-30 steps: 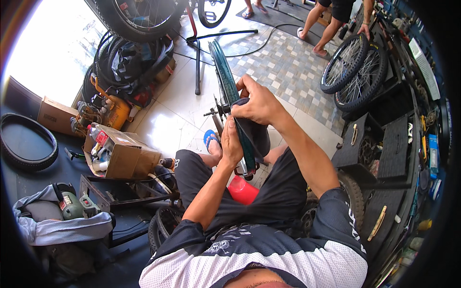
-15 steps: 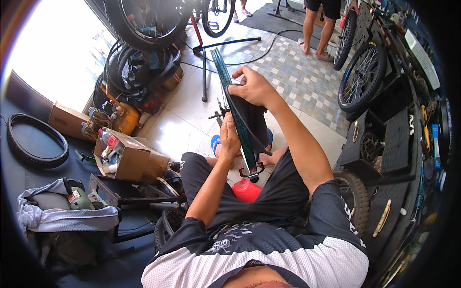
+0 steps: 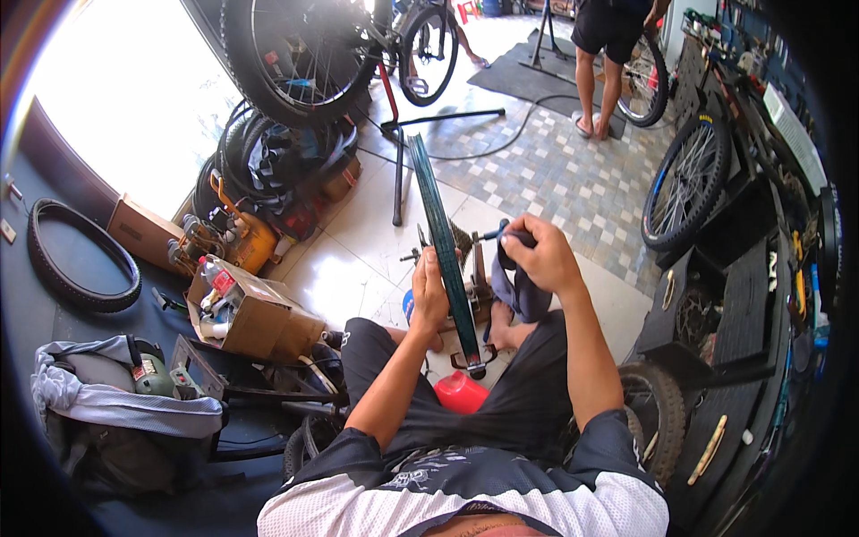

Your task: The person removes a bicycle tire from the rim, cleans the rim with a cloth, and then uses scissors to cut a strip of tape. They apply the tape to the rim and continue to adjust the tire and rim by hand.

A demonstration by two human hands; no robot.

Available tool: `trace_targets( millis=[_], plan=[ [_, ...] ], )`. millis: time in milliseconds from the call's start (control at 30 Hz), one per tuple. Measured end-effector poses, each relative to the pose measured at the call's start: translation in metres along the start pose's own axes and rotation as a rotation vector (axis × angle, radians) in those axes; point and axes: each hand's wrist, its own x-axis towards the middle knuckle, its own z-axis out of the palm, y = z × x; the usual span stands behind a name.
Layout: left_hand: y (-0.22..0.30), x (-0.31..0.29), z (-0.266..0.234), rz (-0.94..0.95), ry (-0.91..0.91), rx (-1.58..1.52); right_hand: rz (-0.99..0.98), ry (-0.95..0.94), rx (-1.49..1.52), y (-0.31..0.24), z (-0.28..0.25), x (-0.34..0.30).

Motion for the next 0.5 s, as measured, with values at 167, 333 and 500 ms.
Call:
trace_targets(
  millis=[167, 333, 500],
  plan=[
    [-0.009, 0.009, -0.01, -0.021, 0.049, -0.05, -0.064, 0.0, -0.054, -0.021, -0.001, -0.018],
    [0.029, -0.002, -0.014, 0.017, 0.061, -0.076, -0.068, -0.16, -0.096, -0.057, -0.001, -0.04],
    [0.065, -0.034, -0.029, 0.205, -0.171, -0.024, -0.12, -0.295, -0.068, -0.082, 0.011, -0.061]
  ],
)
